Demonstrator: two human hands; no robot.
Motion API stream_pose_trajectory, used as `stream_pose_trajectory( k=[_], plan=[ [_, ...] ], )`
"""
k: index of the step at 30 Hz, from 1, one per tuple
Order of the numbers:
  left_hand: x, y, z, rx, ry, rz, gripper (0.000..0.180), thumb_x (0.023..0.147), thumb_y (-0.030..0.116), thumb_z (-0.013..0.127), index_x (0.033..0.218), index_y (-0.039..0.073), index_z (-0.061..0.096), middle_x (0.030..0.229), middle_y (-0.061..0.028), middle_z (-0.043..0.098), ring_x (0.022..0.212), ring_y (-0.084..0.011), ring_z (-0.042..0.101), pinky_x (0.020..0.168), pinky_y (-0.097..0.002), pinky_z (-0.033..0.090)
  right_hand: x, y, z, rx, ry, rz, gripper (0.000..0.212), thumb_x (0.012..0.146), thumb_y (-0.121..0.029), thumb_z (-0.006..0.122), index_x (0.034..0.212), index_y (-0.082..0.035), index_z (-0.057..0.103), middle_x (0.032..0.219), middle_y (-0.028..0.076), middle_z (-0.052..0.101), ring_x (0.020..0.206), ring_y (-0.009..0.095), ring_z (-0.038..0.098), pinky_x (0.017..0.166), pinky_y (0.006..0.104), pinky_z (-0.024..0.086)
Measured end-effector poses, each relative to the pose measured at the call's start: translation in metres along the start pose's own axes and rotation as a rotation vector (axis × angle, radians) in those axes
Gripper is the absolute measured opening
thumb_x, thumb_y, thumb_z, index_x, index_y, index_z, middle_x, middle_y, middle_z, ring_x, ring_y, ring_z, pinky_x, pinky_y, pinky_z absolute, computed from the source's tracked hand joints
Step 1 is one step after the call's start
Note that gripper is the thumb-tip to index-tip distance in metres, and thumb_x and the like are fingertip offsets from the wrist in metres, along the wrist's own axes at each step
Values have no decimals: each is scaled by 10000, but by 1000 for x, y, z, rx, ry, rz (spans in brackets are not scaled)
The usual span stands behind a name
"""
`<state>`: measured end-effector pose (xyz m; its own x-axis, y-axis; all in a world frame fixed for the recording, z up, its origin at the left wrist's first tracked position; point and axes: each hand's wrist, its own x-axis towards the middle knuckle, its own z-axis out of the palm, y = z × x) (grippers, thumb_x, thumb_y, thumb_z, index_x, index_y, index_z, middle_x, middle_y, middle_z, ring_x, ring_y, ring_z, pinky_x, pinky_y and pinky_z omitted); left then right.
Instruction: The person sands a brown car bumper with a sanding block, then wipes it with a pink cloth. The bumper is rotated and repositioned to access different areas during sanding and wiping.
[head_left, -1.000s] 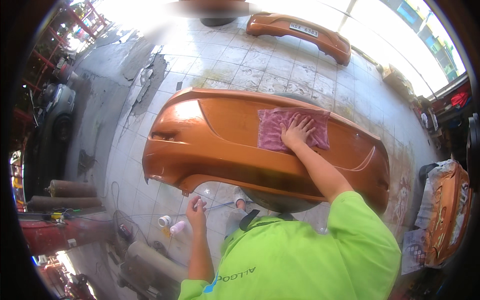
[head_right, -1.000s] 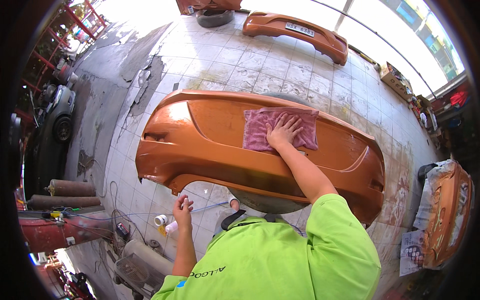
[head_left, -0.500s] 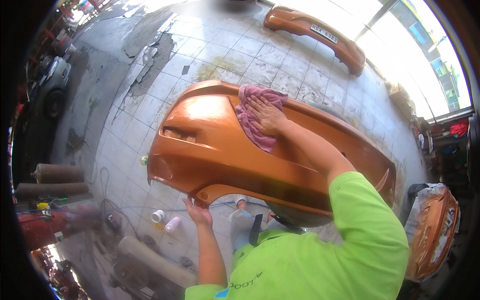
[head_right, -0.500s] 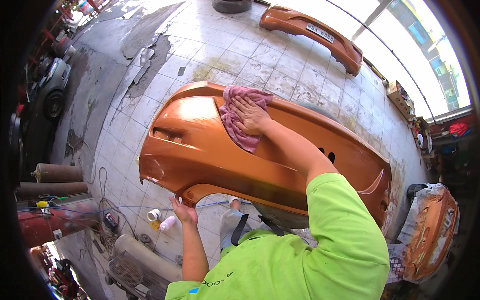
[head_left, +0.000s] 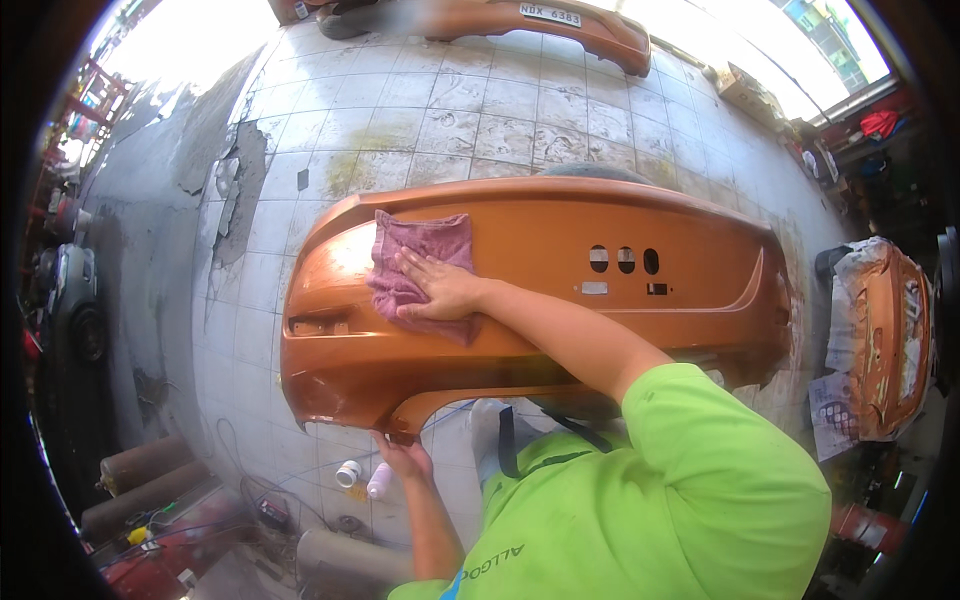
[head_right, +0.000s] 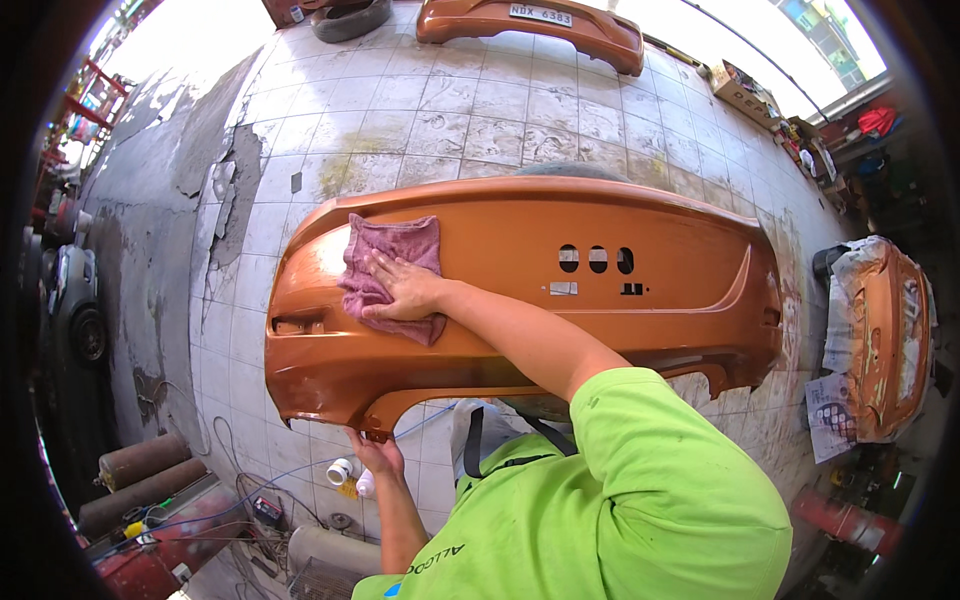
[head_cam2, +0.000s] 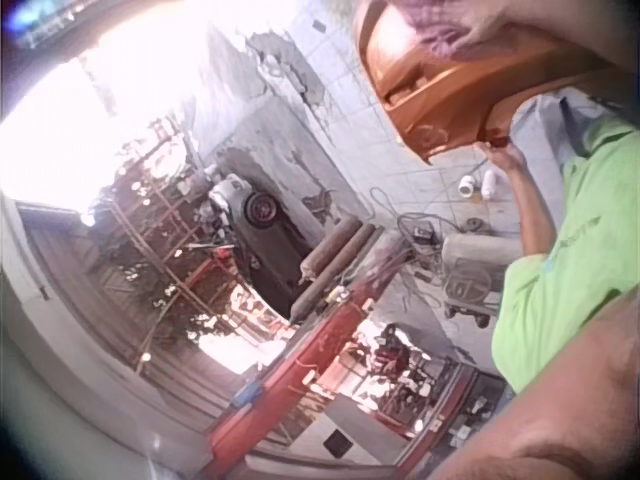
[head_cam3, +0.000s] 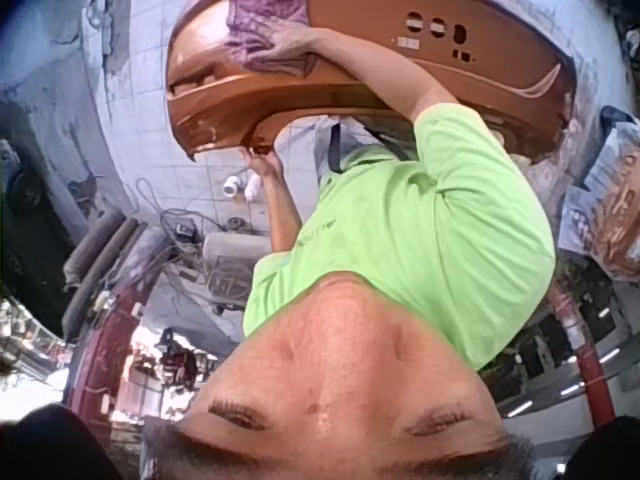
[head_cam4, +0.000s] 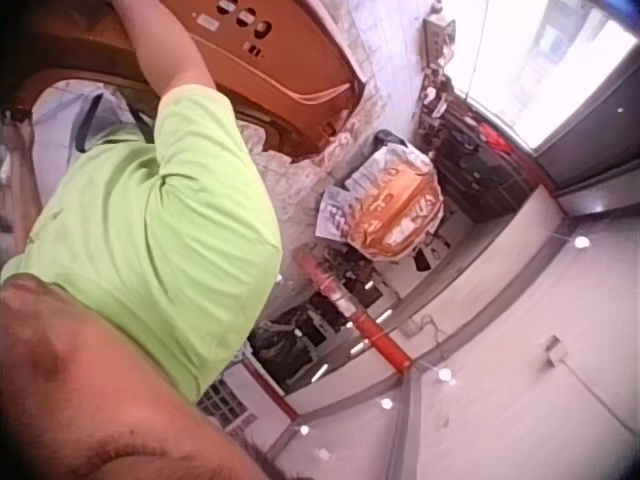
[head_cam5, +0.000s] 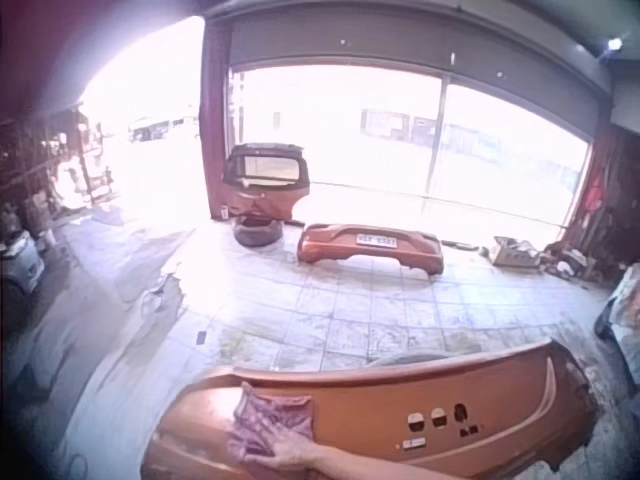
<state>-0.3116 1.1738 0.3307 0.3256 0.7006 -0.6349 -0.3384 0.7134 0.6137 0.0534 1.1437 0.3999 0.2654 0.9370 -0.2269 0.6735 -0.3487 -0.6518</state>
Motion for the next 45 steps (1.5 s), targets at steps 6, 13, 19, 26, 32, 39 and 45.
stream_pose_trajectory(
  k=[6, 13, 19, 26, 32, 39, 45],
  plan=[
    [-6, -6, 12, 69, 114, 40, 540, 1061, 546, 541, 1380, 111, 571, 1178, -83, 576, 1111, -242, 547, 982, -414, 511, -157, 0, -64, 111, -216, 98, 838, 1004, -632, 515, 1615, -87, 338, 1564, 243, 469, 1424, 396, 478, 1196, 451, 366],
    [3, -27, -2, 133, 125, 109, 517, 1028, 510, 613, 1293, 66, 624, 1082, -75, 623, 975, -234, 610, 856, -381, 586, -350, 60, -84, 27, 22, 288, 633, 1013, -573, 532, 1460, -127, 566, 1405, 182, 634, 1312, 350, 585, 1102, 458, 451],
    [2, -39, 3, 242, 145, 99, 484, 1017, 424, 671, 1294, 35, 592, 1155, -86, 640, 1110, -235, 622, 987, -349, 514, -522, 153, -93, -139, 289, 374, 503, 1018, -524, 551, 1272, -110, 681, 1270, 114, 696, 1214, 316, 632, 1041, 437, 491],
    [22, -28, -12, 237, 111, 131, 539, 1001, 438, 696, 1322, 20, 585, 1200, -89, 640, 1124, -222, 616, 1024, -335, 484, -611, 224, -151, -488, 97, 680, 561, 1058, -528, 455, 1299, -61, 652, 1331, 132, 653, 1352, 302, 537, 1268, 540, 235],
    [34, -43, 7, 320, 55, 126, 430, 929, 497, 763, 1058, 97, 668, 916, 21, 705, 777, -109, 656, 670, -212, 531, -558, 361, -147, -396, 440, 1474, 951, 1027, -712, 226, 1615, 32, 287, 1685, 261, 265, 1600, 389, 141, 1287, 571, -10],
    [29, -29, -11, 377, 112, 193, 400, 936, 508, 759, 994, 128, 647, 885, 38, 665, 722, -109, 590, 640, -234, 463, -339, 245, -117, -234, 734, 1329, 935, 1022, -707, 276, 1609, 20, 314, 1703, 270, 193, 1586, 484, 70, 1235, 694, 30],
    [49, -39, 13, 452, 186, 156, 359, 985, 510, 706, 974, 158, 635, 848, 45, 624, 659, -76, 513, 567, -207, 380, -236, 158, -90, -147, 594, 990, 1026, 982, -727, 385, 1627, 54, 216, 1699, 344, -1, 1577, 508, -93, 1223, 690, -54]
  ],
)
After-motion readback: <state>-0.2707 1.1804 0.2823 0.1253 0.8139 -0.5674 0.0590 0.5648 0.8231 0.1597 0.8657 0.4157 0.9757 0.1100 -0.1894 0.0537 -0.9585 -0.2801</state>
